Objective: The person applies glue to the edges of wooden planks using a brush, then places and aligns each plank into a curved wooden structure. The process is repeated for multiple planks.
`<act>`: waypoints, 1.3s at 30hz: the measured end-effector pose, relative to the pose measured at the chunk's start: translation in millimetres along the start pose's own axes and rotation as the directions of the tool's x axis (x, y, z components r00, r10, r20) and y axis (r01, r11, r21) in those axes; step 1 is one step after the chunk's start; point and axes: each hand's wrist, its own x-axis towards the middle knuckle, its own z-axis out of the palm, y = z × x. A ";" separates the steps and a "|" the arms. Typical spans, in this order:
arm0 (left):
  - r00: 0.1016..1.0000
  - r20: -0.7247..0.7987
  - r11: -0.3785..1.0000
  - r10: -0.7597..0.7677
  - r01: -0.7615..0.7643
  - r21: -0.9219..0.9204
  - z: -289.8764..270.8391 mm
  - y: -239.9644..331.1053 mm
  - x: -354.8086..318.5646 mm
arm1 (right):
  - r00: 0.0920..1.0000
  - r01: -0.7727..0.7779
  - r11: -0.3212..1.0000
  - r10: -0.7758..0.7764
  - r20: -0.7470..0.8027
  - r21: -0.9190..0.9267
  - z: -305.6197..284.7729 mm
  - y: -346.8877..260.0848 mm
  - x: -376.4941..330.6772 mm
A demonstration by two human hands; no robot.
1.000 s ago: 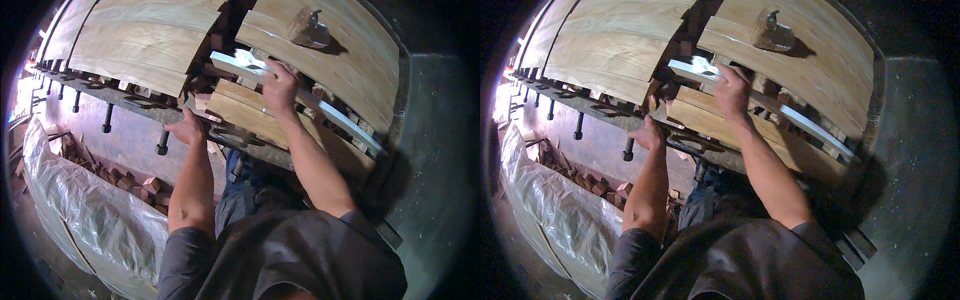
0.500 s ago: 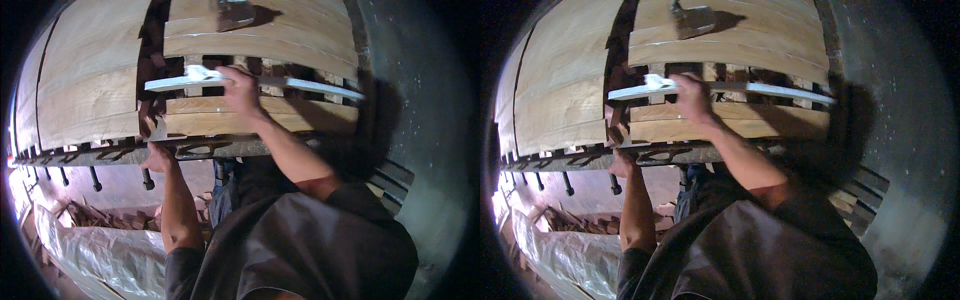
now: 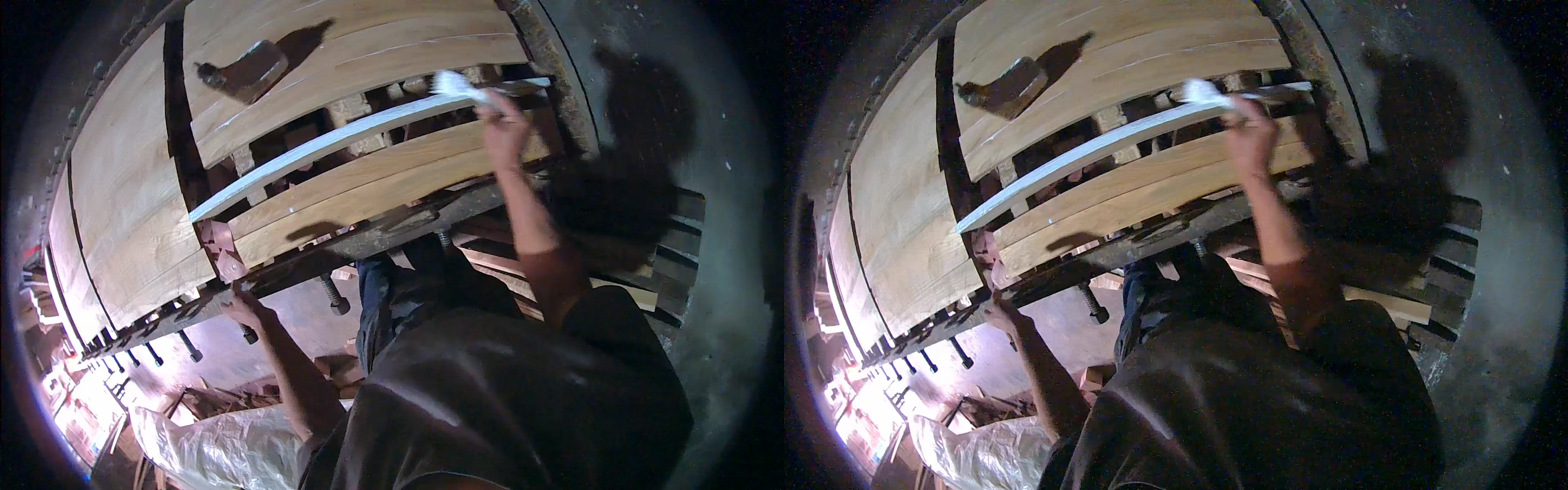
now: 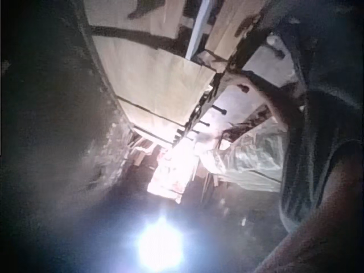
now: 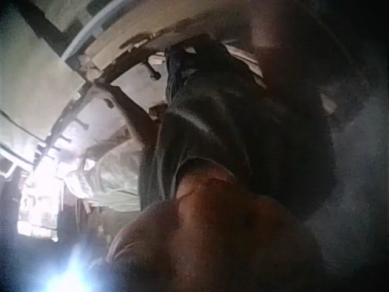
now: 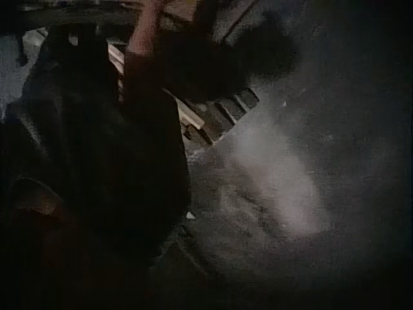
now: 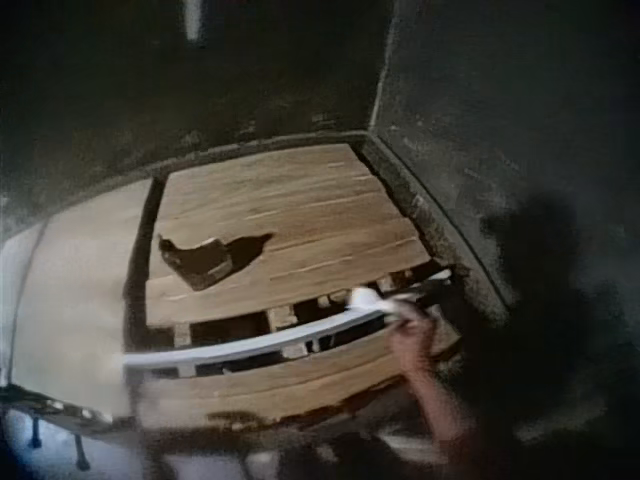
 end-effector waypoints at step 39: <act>0.955 0.268 0.584 0.128 -0.291 0.758 37.3 92.8 -85.1 | 0.938 0.004 0.970 -0.088 -0.335 -0.244 -142.4 91.9 99.5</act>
